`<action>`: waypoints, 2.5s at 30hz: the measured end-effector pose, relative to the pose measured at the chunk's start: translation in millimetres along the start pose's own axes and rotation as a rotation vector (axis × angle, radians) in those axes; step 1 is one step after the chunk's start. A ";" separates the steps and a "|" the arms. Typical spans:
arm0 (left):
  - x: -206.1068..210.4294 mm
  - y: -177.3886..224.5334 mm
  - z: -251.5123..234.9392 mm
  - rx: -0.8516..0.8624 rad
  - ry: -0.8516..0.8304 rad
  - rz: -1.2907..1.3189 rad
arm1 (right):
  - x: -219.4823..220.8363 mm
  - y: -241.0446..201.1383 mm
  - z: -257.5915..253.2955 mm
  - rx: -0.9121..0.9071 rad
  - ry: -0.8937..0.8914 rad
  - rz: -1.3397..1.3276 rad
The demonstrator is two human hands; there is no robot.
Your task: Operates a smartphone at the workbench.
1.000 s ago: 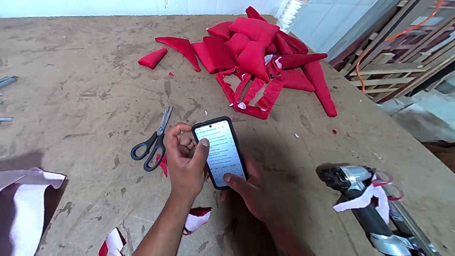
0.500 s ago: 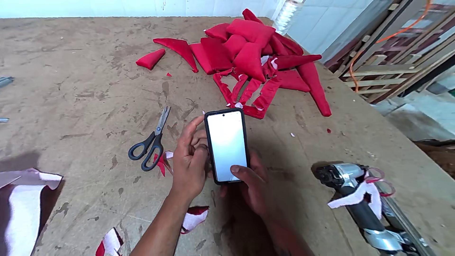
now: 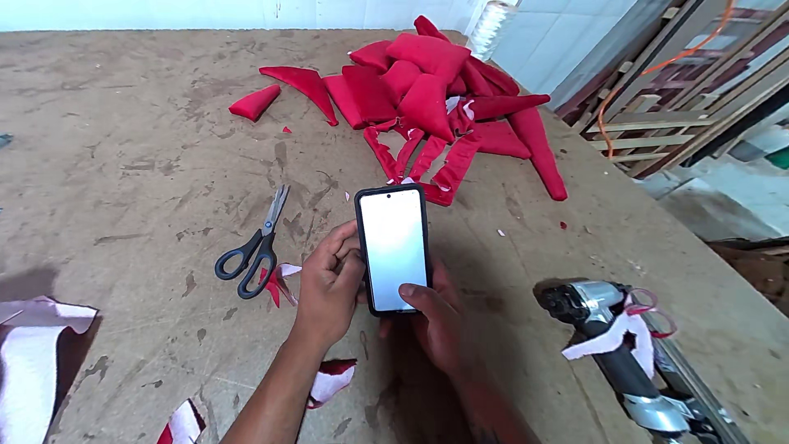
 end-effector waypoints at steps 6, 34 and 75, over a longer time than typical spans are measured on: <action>-1.8 -0.6 -0.7 0.015 0.003 0.007 | 0.3 1.0 -1.0 -0.007 -0.016 -0.001; -1.3 -2.1 -1.4 -0.006 0.005 0.016 | 0.3 1.0 -2.1 0.029 -0.010 0.007; -0.6 -1.6 -1.8 -0.013 -0.011 0.015 | 0.3 1.2 -2.6 0.025 -0.003 0.009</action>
Point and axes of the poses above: each hand's wrist, its own z-axis away from the middle knuckle, its own x-axis out of the palm, y = z × x, the point moved 7 cm from there along -z, towards the middle knuckle, and after that the axes turned 15 degrees about -y, right-handed, at the moved point
